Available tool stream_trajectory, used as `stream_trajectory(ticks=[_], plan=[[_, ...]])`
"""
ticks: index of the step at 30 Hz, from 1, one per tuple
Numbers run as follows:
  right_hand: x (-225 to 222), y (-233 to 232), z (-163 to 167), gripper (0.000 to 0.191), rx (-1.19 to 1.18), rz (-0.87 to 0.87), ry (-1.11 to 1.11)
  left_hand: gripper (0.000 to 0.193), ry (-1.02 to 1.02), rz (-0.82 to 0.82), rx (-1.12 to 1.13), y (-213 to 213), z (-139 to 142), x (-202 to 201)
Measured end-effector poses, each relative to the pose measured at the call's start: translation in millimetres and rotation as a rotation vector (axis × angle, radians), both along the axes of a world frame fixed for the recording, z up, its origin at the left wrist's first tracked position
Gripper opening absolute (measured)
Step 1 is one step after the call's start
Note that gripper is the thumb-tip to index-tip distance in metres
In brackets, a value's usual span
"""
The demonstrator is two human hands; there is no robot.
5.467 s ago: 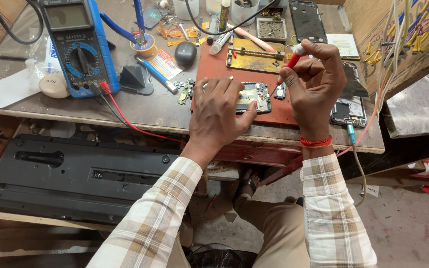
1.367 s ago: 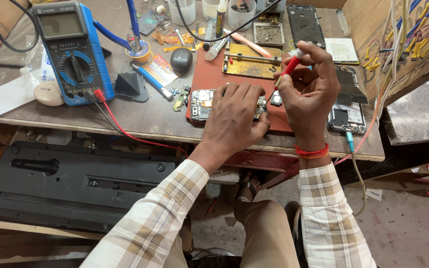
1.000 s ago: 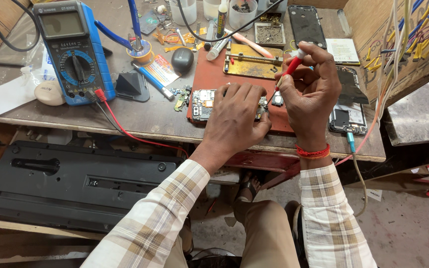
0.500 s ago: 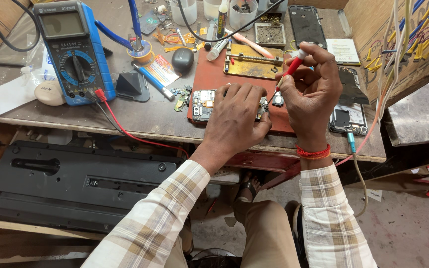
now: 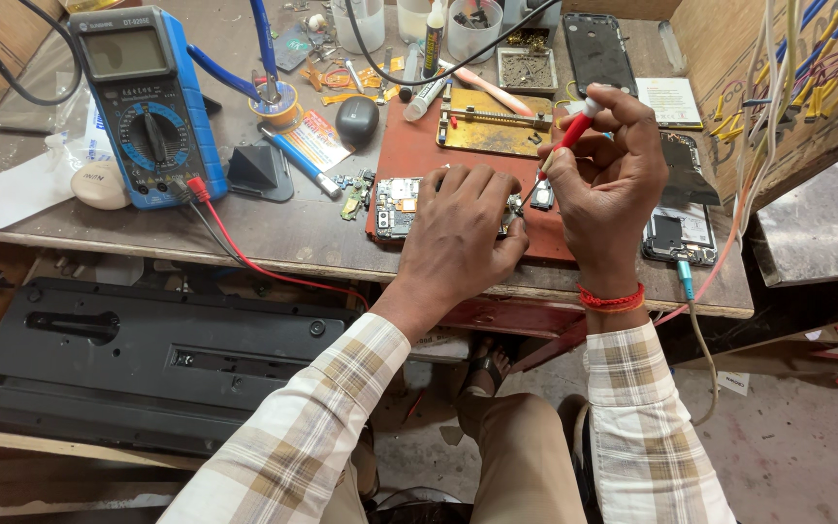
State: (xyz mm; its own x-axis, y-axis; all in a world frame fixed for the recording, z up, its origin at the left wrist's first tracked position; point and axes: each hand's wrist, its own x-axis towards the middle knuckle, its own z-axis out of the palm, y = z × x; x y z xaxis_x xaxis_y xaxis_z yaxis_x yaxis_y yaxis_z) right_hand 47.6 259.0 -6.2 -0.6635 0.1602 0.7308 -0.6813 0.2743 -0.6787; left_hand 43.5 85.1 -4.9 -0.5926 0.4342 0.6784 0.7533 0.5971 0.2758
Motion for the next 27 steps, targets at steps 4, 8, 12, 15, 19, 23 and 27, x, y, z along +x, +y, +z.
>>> stream_trajectory(ticks=[4,8,12,15,19,23,27], plan=[[0.0,0.8,0.1,0.041,0.021,-0.021,0.025,0.028,-0.001,0.01,-0.02,0.6,0.6,0.5],[0.1,1.4,0.4,0.042,0.004,-0.01,0.01,0.028,0.004,0.007,-0.016,0.9,0.7,1.1],[0.0,0.7,0.8,0.042,0.024,-0.019,0.004,0.028,0.0,0.013,-0.025,1.1,1.1,0.8],[0.2,0.4,1.1,0.042,0.022,-0.016,-0.001,0.029,0.003,0.009,-0.017,0.8,0.9,0.8],[0.6,-0.5,0.9,0.043,0.034,-0.013,0.016,0.03,0.001,0.009,-0.017,0.0,0.3,0.8],[1.4,-0.9,0.9,0.042,0.016,-0.016,0.008,0.029,0.009,0.007,-0.01,-0.4,0.3,0.6],[1.1,-1.4,0.6,0.042,0.019,-0.013,0.009,0.03,0.009,0.008,-0.013,-0.4,0.4,0.6]])
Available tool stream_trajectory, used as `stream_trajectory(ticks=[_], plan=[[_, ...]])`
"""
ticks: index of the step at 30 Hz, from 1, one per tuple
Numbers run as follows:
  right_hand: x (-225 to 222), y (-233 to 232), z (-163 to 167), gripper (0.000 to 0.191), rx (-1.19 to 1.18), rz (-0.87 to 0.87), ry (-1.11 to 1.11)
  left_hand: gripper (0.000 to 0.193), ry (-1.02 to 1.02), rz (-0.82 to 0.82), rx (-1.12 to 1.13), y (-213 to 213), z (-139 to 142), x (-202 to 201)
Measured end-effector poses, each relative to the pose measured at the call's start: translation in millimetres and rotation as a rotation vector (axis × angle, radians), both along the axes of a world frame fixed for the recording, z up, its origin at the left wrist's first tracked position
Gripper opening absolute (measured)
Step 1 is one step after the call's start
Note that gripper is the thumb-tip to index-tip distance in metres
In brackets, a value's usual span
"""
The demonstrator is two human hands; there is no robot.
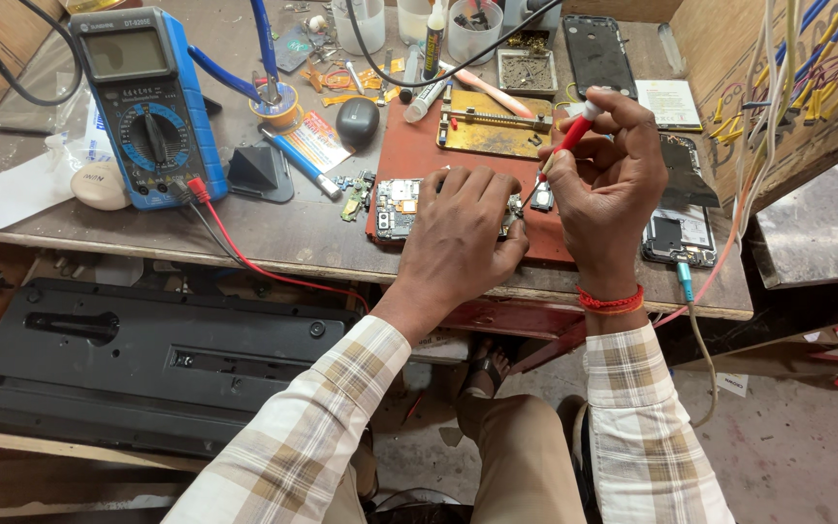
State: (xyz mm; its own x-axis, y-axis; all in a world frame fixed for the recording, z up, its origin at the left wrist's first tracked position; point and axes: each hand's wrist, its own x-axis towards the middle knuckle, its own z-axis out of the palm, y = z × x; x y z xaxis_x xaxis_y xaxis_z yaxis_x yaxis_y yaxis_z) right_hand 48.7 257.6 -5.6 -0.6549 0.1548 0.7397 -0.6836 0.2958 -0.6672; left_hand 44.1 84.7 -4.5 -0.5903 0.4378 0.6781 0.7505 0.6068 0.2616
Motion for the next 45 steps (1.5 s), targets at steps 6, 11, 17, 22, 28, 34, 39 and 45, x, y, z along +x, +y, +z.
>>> stream_trajectory(ticks=[6,11,17,22,28,34,39,45], plan=[[-0.9,0.7,-0.4,0.042,0.017,0.001,0.005,0.029,-0.006,0.0,-0.006,-0.4,-0.2,-0.5],[0.7,-0.4,0.4,0.043,0.018,0.026,0.012,0.028,0.001,0.008,-0.013,-0.4,-0.2,-0.4],[3.1,-2.4,0.9,0.044,0.052,0.033,-0.001,0.027,0.014,0.006,-0.004,-0.6,-0.5,-0.3],[1.6,-1.8,0.8,0.042,-0.006,0.021,0.011,0.028,0.009,0.002,0.006,-0.7,0.1,-0.3],[0.1,-1.1,-0.1,0.043,0.023,0.017,0.014,0.028,0.015,0.01,-0.004,-1.2,-0.1,-0.2],[0.5,-2.0,-0.4,0.042,0.013,0.033,0.007,0.028,0.009,0.005,0.001,-1.4,-0.8,-1.0],[0.7,-2.0,0.2,0.043,0.024,0.032,0.016,0.028,0.021,0.009,0.008,-1.1,-1.6,-0.6],[1.6,-2.7,0.7,0.043,0.021,0.035,0.015,0.028,0.014,0.013,-0.004,-1.7,-1.7,-1.3]])
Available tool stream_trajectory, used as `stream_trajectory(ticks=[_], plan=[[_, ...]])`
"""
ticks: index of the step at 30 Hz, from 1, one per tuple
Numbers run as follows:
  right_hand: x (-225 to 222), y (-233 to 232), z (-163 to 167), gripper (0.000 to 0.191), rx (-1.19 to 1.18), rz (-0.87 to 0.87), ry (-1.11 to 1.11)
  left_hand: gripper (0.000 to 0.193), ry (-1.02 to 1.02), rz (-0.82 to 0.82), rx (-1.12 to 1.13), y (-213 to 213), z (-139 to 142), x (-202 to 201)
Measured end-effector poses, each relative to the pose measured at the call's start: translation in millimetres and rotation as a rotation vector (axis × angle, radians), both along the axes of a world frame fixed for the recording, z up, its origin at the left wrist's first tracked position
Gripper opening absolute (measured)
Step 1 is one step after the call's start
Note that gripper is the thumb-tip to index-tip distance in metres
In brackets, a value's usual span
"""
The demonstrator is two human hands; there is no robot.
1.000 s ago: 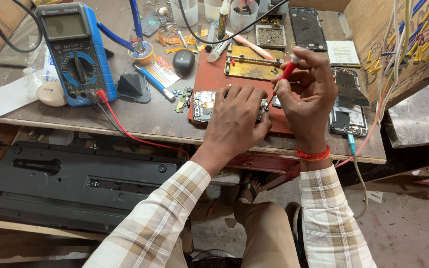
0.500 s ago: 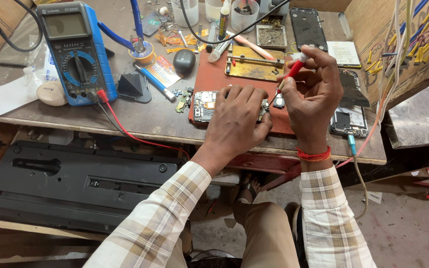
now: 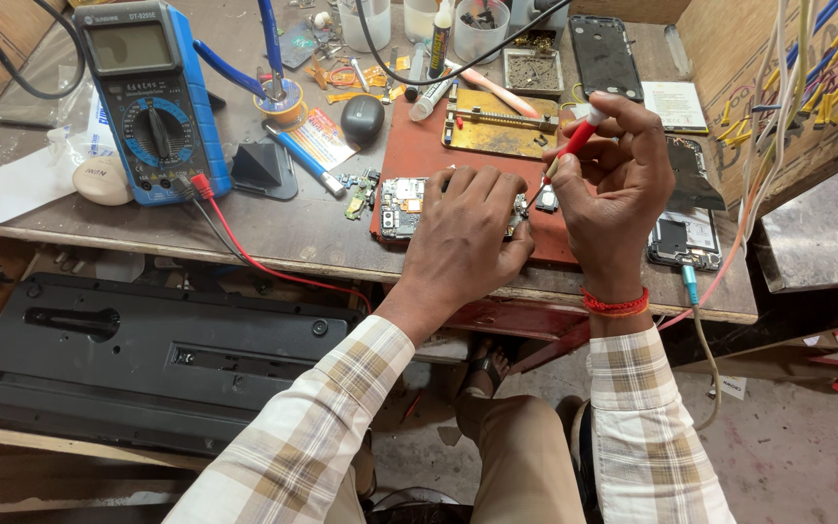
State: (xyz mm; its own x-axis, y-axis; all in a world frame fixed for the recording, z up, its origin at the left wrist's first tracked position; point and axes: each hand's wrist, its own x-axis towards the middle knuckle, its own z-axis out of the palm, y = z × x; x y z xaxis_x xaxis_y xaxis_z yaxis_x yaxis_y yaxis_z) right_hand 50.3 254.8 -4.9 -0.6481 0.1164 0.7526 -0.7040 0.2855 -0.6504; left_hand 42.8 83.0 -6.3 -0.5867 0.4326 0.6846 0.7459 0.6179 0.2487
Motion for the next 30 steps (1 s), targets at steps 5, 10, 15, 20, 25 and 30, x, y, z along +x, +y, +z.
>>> stream_trajectory(ticks=[5,10,15,20,25,30], plan=[[1.9,-1.0,0.9,0.043,0.021,-0.01,0.01,0.028,-0.003,-0.005,0.006,-0.4,-0.8,0.0],[6.3,-1.4,1.4,0.041,0.048,0.051,0.007,0.029,0.003,-0.017,0.026,-1.0,-1.6,-0.2],[3.6,-2.0,2.0,0.043,0.071,0.024,0.032,0.03,0.008,-0.02,0.029,-1.4,-2.3,-0.7],[0.7,-0.7,2.4,0.049,0.092,-0.051,0.058,0.029,-0.005,-0.015,0.017,-1.8,-1.2,0.5],[3.2,1.0,-0.4,0.042,-0.037,0.088,-0.012,0.029,-0.003,-0.016,0.028,-1.4,0.7,1.1],[-0.5,-0.1,0.0,0.052,0.021,0.028,0.014,0.028,-0.006,-0.02,0.029,-1.5,1.7,1.3]])
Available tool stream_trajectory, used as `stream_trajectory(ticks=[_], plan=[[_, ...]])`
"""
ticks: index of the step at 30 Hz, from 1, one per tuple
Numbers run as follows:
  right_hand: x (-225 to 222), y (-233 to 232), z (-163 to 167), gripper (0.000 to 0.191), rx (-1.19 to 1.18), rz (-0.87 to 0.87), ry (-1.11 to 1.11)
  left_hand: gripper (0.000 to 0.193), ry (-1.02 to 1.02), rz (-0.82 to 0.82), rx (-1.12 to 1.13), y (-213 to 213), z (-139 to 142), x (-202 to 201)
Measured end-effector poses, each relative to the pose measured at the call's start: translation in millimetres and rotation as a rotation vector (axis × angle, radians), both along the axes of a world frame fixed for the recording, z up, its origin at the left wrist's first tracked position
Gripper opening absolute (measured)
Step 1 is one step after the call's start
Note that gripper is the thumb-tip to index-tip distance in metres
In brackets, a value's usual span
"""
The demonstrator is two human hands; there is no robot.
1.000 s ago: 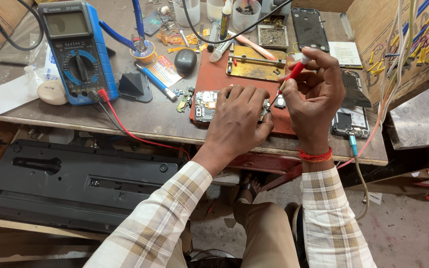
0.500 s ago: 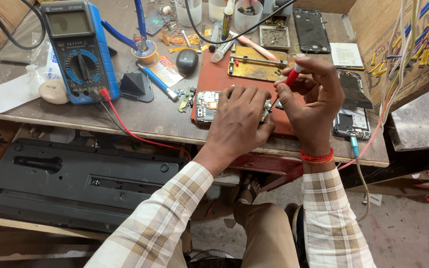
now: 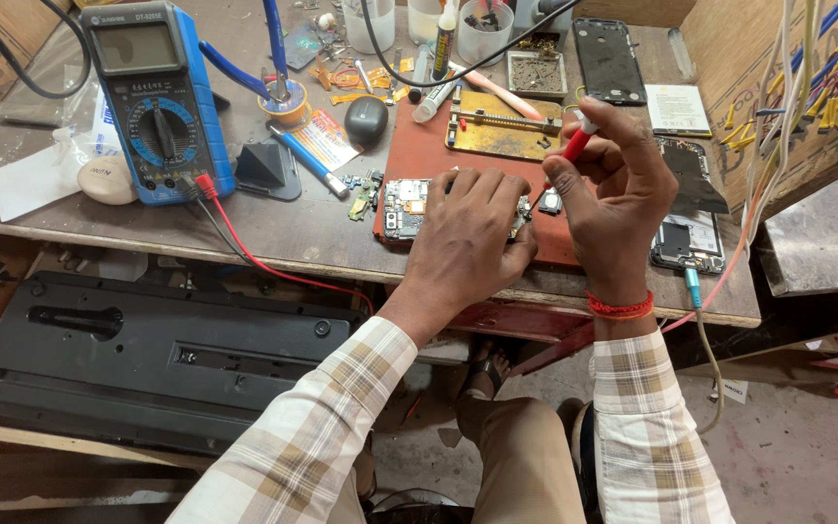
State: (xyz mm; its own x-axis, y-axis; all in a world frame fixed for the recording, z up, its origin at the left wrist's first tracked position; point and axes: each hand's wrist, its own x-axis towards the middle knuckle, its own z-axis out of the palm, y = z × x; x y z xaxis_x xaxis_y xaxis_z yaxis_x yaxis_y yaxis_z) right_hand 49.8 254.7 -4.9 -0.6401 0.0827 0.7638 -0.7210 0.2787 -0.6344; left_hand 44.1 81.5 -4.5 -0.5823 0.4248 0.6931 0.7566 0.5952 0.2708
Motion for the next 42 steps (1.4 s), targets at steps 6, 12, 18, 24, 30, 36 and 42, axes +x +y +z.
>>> stream_trajectory(ticks=[6,12,18,24,30,36,42], plan=[[4,-5,3,0.061,-0.006,0.012,-0.044,0.028,-0.001,0.003,-0.001,0,-1,0],[3,-6,6,0.058,-0.087,0.052,-0.062,0.029,0.011,0.004,0.007,0,-1,0],[3,-5,7,0.032,-0.002,-0.059,-0.117,0.028,-0.009,0.006,-0.011,0,0,0],[4,-6,10,0.033,-0.031,-0.036,-0.117,0.028,-0.012,0.007,-0.014,0,0,-1],[3,-4,7,0.034,-0.059,-0.055,-0.101,0.021,-0.025,0.005,0.019,1,-3,-2],[-1,0,2,0.027,-0.1,-0.171,0.012,0.01,-0.068,-0.001,-0.055,5,1,-12],[1,4,0,0.028,-0.128,-0.206,0.007,0.007,-0.005,-0.021,-0.341,13,12,-27]])
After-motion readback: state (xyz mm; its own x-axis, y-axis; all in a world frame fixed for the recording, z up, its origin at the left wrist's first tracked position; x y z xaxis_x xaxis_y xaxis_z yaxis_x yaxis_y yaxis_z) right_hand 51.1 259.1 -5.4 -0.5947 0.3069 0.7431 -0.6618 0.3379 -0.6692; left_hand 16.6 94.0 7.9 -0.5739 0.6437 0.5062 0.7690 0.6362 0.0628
